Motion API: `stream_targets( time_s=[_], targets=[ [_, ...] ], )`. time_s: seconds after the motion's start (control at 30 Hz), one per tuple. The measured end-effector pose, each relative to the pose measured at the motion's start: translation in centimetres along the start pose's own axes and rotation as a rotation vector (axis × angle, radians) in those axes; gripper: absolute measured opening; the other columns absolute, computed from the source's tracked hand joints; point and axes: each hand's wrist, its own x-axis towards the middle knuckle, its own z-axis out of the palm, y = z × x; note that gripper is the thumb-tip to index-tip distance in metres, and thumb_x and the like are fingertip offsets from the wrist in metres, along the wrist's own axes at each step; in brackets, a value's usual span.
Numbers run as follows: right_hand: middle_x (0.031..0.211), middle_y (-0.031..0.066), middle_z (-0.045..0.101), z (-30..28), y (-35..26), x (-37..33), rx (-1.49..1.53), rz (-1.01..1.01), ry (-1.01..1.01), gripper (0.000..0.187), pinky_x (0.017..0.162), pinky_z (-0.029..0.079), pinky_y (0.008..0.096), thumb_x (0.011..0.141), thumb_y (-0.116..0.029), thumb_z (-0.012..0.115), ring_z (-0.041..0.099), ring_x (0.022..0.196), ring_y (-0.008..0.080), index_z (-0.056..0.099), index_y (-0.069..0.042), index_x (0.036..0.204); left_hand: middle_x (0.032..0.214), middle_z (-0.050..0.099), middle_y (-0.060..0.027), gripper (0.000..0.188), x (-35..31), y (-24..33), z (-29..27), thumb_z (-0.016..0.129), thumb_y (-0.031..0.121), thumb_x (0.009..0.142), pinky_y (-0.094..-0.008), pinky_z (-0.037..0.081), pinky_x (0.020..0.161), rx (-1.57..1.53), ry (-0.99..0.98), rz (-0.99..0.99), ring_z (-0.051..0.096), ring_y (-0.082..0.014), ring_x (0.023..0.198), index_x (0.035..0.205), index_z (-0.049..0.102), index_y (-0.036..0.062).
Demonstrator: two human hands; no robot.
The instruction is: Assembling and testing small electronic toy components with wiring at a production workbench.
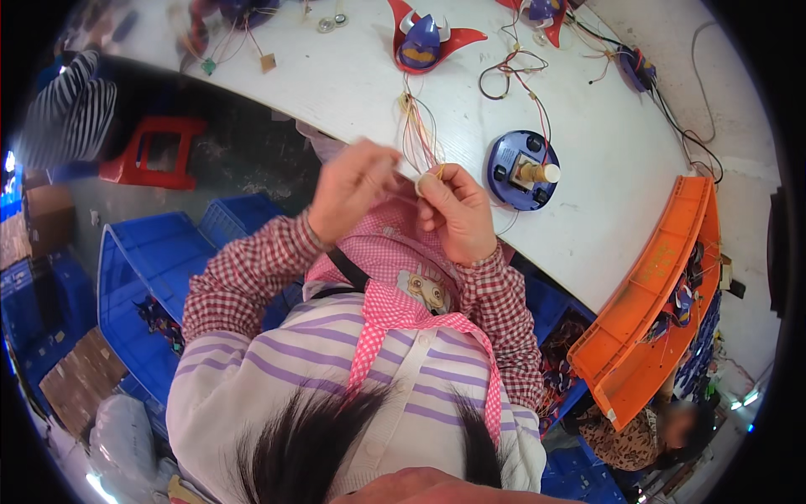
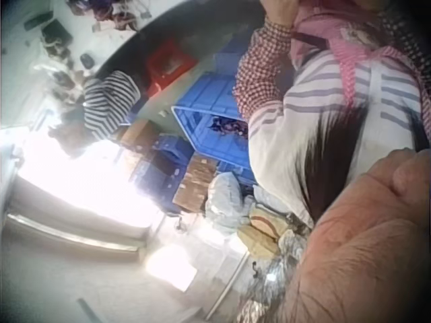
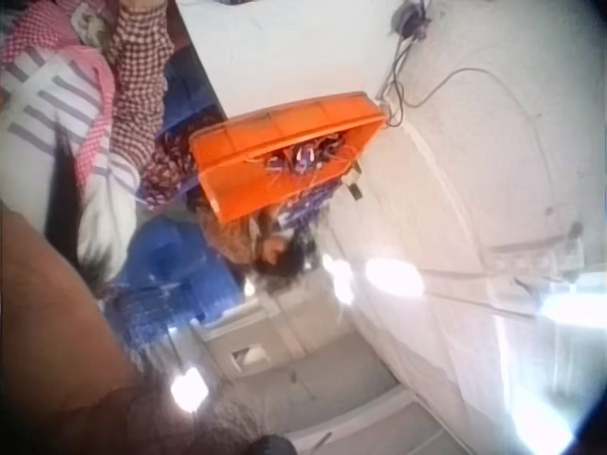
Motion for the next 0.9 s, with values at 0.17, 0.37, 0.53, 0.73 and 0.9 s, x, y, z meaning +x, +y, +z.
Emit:
stream_targets(
  time_s=[0.17, 0.37, 0.53, 0.73, 0.9],
  targets=[
    [0.075, 0.0066, 0.055, 0.0, -2.0, 0.9, 0.160, -0.044, -0.137, 0.009, 0.044, 0.036, 0.0189, 0.089, -0.005, 0.055, 0.046, 0.052, 0.0100, 0.052, -0.003, 0.098, 0.103, 0.050, -0.0086, 0.035, 8.4, -2.9, -3.0, 0.056, 0.002, 0.082, -0.0261, 0.042, 0.079, 0.606, 0.137, 0.450, 0.048, -0.0195, 0.091, 0.116, 0.058, 0.0070],
    [0.077, 0.0078, 0.055, 0.1, -2.8, 1.1, 0.260, -0.081, -0.112, 0.008, 0.044, 0.035, 0.0203, 0.089, -0.005, 0.054, 0.045, 0.053, 0.0109, 0.052, -0.003, 0.096, 0.101, 0.049, -0.0066, 0.033, 13.1, -5.0, -4.3, 0.060, 0.004, 0.079, -0.0271, 0.041, 0.081, 0.602, -0.372, 0.453, 0.048, -0.0211, 0.091, 0.112, 0.057, 0.0075],
    [0.077, 0.0080, 0.055, -0.5, -2.5, 1.1, 0.294, -0.075, -0.074, 0.007, 0.044, 0.035, 0.0203, 0.089, -0.005, 0.054, 0.045, 0.053, 0.0113, 0.052, -0.003, 0.096, 0.099, 0.050, -0.0070, 0.025, 13.7, -4.8, -4.4, 0.061, 0.004, 0.079, -0.0289, 0.042, 0.081, 0.661, -0.505, 0.445, 0.048, -0.0225, 0.091, 0.103, 0.056, 0.0059],
    [0.075, 0.0072, 0.054, -0.9, -1.6, 1.0, 0.302, -0.048, -0.020, 0.006, 0.044, 0.035, 0.0201, 0.089, -0.005, 0.054, 0.045, 0.053, 0.0108, 0.052, -0.003, 0.095, 0.099, 0.051, -0.0084, 0.018, 13.7, -5.7, -4.2, 0.061, 0.004, 0.079, -0.0300, 0.043, 0.082, 0.720, -0.412, 0.714, 0.049, -0.0239, 0.091, 0.097, 0.056, 0.0050],
    [0.073, 0.0063, 0.053, -0.7, -0.8, 1.2, 0.299, -0.010, -0.014, 0.005, 0.044, 0.035, 0.0200, 0.089, -0.006, 0.055, 0.044, 0.052, 0.0103, 0.053, -0.003, 0.093, 0.100, 0.051, -0.0091, 0.019, 13.6, -6.1, -4.7, 0.061, 0.004, 0.080, -0.0305, 0.043, 0.083, 0.709, -0.410, 0.731, 0.049, -0.0246, 0.091, 0.097, 0.055, 0.0046]
  ],
)
